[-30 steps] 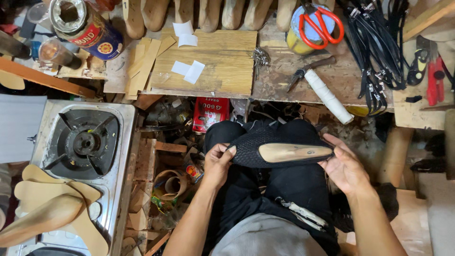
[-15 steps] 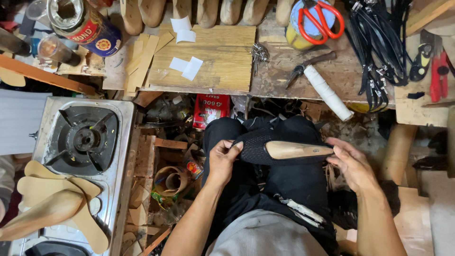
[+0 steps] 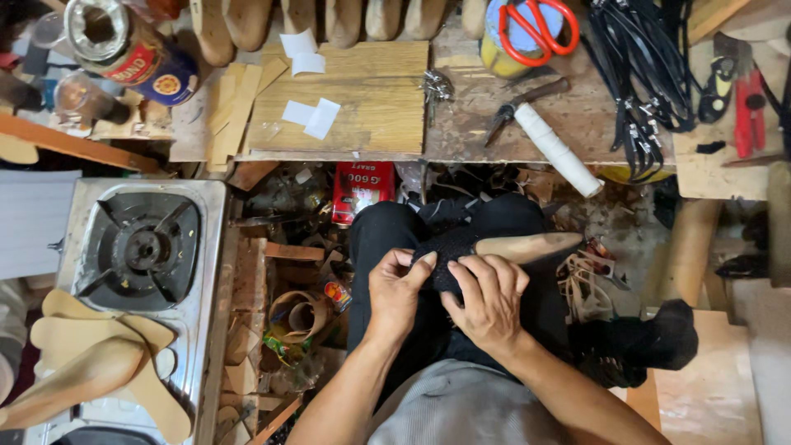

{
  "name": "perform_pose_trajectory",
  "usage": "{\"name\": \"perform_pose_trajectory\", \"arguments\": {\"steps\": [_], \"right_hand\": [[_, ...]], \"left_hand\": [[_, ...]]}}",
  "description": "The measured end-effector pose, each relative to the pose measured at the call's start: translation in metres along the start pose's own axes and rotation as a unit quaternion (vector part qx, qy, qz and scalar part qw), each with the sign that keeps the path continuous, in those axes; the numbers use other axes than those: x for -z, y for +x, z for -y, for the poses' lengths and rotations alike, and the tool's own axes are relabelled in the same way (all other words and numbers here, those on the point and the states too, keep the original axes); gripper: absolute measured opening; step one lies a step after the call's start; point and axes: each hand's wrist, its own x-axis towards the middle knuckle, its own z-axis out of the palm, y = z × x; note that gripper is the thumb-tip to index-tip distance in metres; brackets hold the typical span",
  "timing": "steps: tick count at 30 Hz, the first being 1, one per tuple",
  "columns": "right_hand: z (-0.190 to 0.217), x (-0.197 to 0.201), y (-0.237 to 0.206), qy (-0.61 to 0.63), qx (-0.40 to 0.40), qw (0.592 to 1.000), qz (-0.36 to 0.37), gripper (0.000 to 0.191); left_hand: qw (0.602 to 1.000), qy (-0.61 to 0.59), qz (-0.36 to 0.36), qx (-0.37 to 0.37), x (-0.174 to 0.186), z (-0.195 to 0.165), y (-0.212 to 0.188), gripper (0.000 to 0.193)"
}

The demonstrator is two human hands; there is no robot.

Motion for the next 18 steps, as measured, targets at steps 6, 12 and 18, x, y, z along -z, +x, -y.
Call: {"name": "perform_pose_trajectory", "arguments": {"steps": [6, 12, 18], "right_hand": [[-0.009, 0.007, 0.021, 0.019, 0.051, 0.998, -0.026, 0.037], [-0.045, 0.047, 0.062, 0.116, 0.034, 0.993, 0.014, 0.039], [-0.06, 0.059, 0.08, 0.329, -0.084, 0.935, 0.099, 0.04]], "left_hand": [[0.997, -0.069, -0.005, 0.034, -0.016, -0.004, -0.016, 0.02], [0.98, -0.011, 0.147, -0.131, -0.032, -0.053, -0.025, 0.031], [0.867, 0.176, 0.305, -0.352, -0.051, -0.115, 0.002, 0.07]]}}
